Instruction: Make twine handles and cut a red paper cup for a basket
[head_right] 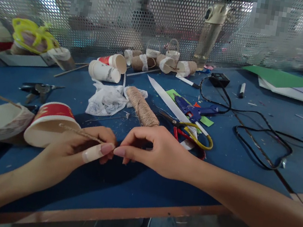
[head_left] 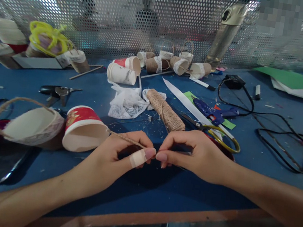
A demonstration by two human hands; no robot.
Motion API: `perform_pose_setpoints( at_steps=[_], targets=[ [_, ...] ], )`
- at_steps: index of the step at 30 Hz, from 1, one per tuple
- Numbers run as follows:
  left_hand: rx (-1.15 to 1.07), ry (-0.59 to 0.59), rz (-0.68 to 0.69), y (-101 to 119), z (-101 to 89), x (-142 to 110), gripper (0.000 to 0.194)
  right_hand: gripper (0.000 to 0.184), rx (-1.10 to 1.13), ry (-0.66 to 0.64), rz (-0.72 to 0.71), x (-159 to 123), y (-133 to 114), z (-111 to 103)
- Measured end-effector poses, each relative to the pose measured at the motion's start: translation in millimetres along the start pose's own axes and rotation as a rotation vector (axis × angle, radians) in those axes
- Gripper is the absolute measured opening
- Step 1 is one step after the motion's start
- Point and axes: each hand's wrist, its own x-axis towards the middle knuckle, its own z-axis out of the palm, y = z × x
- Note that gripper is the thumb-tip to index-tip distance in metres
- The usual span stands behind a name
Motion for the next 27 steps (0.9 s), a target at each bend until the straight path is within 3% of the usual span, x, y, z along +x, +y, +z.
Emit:
perform_pose_setpoints(
  at_steps=[5, 9, 17, 22, 27],
  targets=[
    [-0.081, -0.045, 0.0, 1.6, -2.5, -0.9, 0.033, 0.022, 0.173, -0.079, 0.088, 1.9, 0.8, -1.5],
    [-0.088, -0.072, -0.008, 1.0, -3.6, -1.4, 0.03, 0.019, 0.161, -0.127, 0.096, 2.8, 2.5, -1.7],
    [-0.021, -0.009, 0.007, 1.4, 0.9, 0.4, 0.029, 0.015, -0.042, 0.011, -0.038, -0.3, 2.2, 1.8],
    [0.001, -0.005, 0.01, -0.3, -0.7, 0.1, 0.034, 0.012, -0.016, -0.03, -0.012, 0.3, 2.1, 0.4],
    [-0.09, -0.02, 0.003, 1.7, -3.3, 0.3, 0.026, 0.008, 0.103, -0.08, 0.022, -0.1, 1.4, -2.4]
  ],
)
